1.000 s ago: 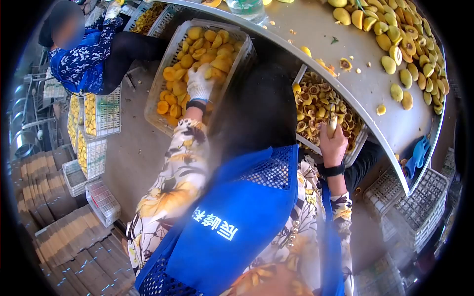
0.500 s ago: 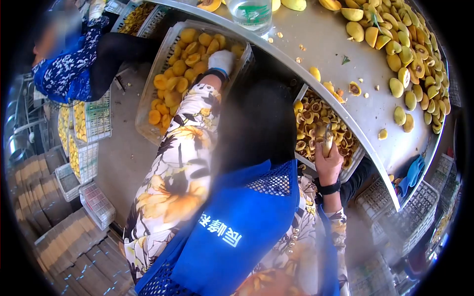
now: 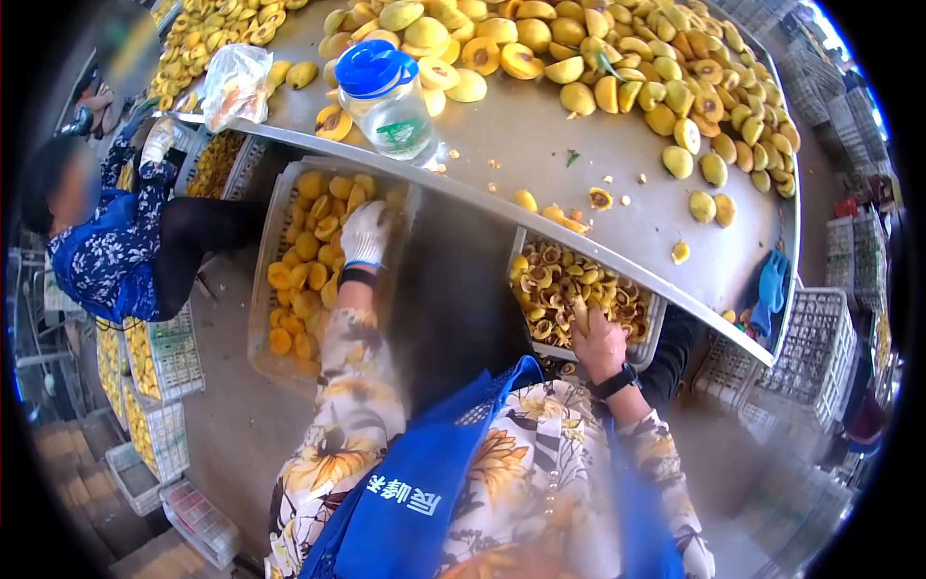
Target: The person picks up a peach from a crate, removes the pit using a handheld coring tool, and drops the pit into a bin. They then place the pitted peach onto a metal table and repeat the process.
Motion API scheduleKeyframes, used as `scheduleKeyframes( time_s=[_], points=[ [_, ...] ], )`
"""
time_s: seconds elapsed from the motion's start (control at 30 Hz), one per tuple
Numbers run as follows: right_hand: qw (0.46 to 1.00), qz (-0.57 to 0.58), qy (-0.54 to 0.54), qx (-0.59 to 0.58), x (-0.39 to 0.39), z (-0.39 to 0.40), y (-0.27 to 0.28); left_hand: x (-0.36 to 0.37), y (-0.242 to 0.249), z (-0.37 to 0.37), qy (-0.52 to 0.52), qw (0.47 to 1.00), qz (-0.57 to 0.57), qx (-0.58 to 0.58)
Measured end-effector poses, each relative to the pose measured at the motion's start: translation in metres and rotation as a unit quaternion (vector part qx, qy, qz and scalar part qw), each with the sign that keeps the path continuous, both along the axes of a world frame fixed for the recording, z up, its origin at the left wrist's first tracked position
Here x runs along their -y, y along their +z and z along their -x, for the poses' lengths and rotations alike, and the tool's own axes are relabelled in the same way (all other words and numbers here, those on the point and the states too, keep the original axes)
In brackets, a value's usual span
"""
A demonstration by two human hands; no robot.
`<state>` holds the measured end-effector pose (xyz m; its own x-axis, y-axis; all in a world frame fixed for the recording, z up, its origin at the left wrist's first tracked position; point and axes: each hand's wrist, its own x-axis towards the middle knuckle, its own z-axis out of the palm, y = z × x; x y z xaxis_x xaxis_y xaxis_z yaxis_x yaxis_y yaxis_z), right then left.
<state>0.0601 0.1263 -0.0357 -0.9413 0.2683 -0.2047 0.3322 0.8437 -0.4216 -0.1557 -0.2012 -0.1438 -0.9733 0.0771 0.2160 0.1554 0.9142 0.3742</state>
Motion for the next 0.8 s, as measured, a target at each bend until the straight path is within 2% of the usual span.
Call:
scheduleKeyframes(
  time_s=[0.03, 0.1, 0.17, 0.27, 0.37, 0.4, 0.43, 0.5, 0.57, 0.6, 0.63, 0.67, 0.7, 0.77, 0.8],
  points=[
    [1.0, 0.012, 0.01, -0.02, 0.0, -0.007, -0.002, -0.002, 0.005, -0.008, 0.002, 0.998, -0.013, -0.054],
    [0.997, 0.031, 0.031, -0.069, -0.009, -0.019, -0.01, -0.021, 0.042, -0.031, 0.058, 0.994, -0.09, -0.026],
    [0.993, 0.031, 0.038, -0.105, -0.011, -0.028, -0.003, -0.034, 0.064, -0.048, 0.068, 0.987, -0.13, -0.071],
    [0.99, 0.024, 0.021, -0.137, -0.015, -0.043, -0.009, -0.052, 0.091, -0.062, 0.015, 0.969, -0.201, -0.141],
    [0.981, 0.061, 0.012, -0.183, -0.016, -0.061, 0.025, -0.083, 0.14, -0.076, -0.052, 0.952, -0.232, -0.191],
    [0.979, 0.041, 0.018, -0.197, -0.02, -0.067, 0.028, -0.094, 0.154, -0.078, -0.073, 0.95, -0.245, -0.178],
    [0.972, -0.003, 0.075, -0.223, -0.024, -0.075, 0.041, -0.104, 0.164, -0.079, -0.094, 0.948, -0.256, -0.165],
    [0.968, -0.002, 0.072, -0.241, -0.04, -0.086, 0.041, -0.127, 0.174, -0.074, -0.14, 0.951, -0.212, -0.174],
    [0.971, 0.033, -0.014, -0.236, -0.056, -0.092, 0.038, -0.152, 0.19, -0.065, -0.183, 0.95, -0.164, -0.191],
    [0.97, 0.013, -0.007, -0.241, -0.063, -0.092, 0.044, -0.164, 0.191, -0.056, -0.202, 0.948, -0.148, -0.194],
    [0.969, -0.008, 0.0, -0.246, -0.071, -0.09, 0.051, -0.176, 0.19, -0.044, -0.194, 0.954, -0.117, -0.197],
    [0.969, 0.0, -0.057, -0.242, -0.079, -0.089, 0.051, -0.186, 0.189, -0.028, -0.189, 0.958, -0.084, -0.196],
    [0.962, -0.013, -0.055, -0.266, -0.089, -0.084, 0.049, -0.195, 0.188, -0.009, -0.184, 0.962, -0.051, -0.193],
    [0.962, -0.042, -0.091, -0.252, -0.105, -0.071, 0.05, -0.21, 0.186, 0.034, -0.119, 0.975, -0.036, -0.186],
    [0.956, -0.049, -0.078, -0.279, -0.113, -0.066, 0.05, -0.216, 0.194, 0.052, -0.055, 0.987, -0.055, -0.138]
  ],
)
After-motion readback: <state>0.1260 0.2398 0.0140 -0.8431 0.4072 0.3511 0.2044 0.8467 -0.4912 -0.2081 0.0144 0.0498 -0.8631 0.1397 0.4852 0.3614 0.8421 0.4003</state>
